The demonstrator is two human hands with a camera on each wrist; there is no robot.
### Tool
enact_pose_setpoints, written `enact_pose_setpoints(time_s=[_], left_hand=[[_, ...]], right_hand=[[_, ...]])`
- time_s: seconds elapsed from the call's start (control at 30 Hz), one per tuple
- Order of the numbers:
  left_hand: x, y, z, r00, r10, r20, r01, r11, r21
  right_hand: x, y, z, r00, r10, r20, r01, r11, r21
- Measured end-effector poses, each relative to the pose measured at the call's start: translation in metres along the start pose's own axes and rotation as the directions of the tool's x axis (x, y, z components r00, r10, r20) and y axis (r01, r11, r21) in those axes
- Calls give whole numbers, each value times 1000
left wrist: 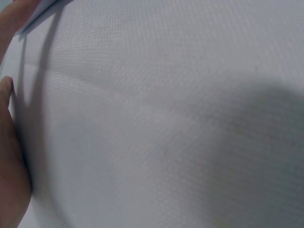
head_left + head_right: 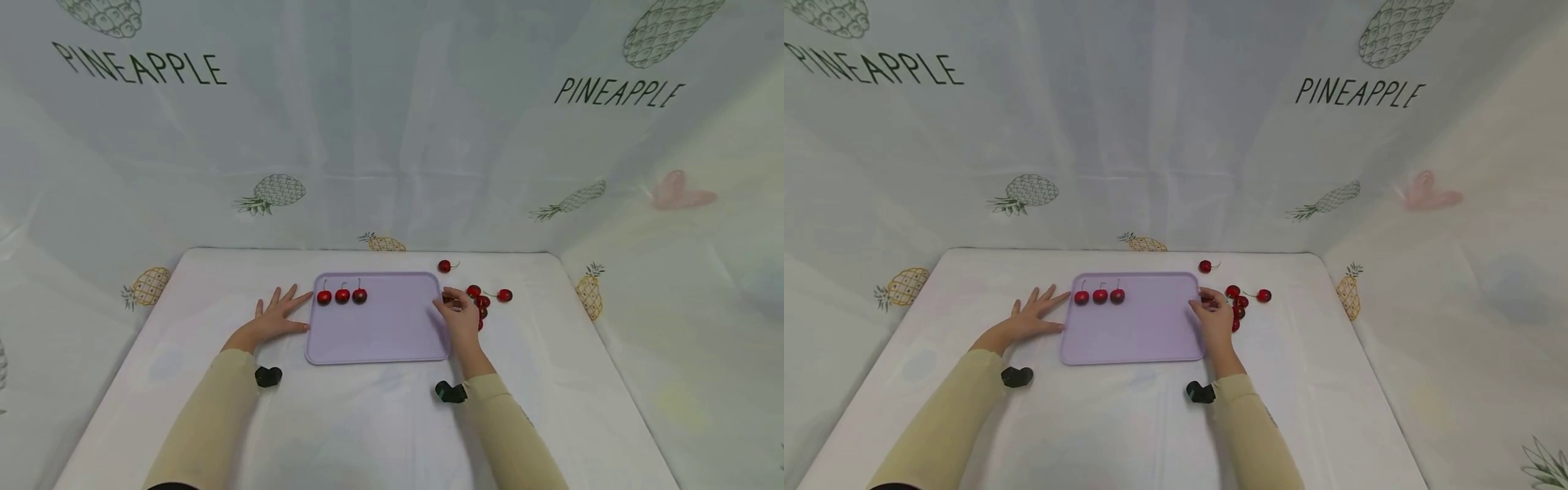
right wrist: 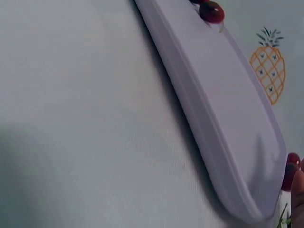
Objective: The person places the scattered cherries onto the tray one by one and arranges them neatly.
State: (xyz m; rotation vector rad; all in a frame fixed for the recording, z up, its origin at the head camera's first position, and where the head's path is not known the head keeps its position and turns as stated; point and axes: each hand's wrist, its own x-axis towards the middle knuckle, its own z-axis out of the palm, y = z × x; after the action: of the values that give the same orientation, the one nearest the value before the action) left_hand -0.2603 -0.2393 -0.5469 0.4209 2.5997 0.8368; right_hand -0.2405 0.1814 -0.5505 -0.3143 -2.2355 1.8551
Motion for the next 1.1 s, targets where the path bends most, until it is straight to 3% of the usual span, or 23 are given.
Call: enact_pose_setpoints(time_s=[0.17,0.43,0.63,0.9,1.1], left_hand=[[1,4,-1,1000,2,0,-2,1000,7],[1,4,-1,1000,2,-3,-2,1000,10],[2,3,-1,1000,5,-4,-5,1000,8],[0,5,-1,1000,-2,-4,2,1000,8],[2,-2,2,1000,10,-11,-10,1000,23]], right_hand=[[2,3,-13,999,28,-32,-29,999,-23],[14,12,-24,999,-21,-42,14,988,-154],[22,14,-22,999,-36,-38,24,959,-282],[23,12,-13,997,-46,-69,19,937,-348],[25,14,-8,994,-35,-99,-6,924,-382]])
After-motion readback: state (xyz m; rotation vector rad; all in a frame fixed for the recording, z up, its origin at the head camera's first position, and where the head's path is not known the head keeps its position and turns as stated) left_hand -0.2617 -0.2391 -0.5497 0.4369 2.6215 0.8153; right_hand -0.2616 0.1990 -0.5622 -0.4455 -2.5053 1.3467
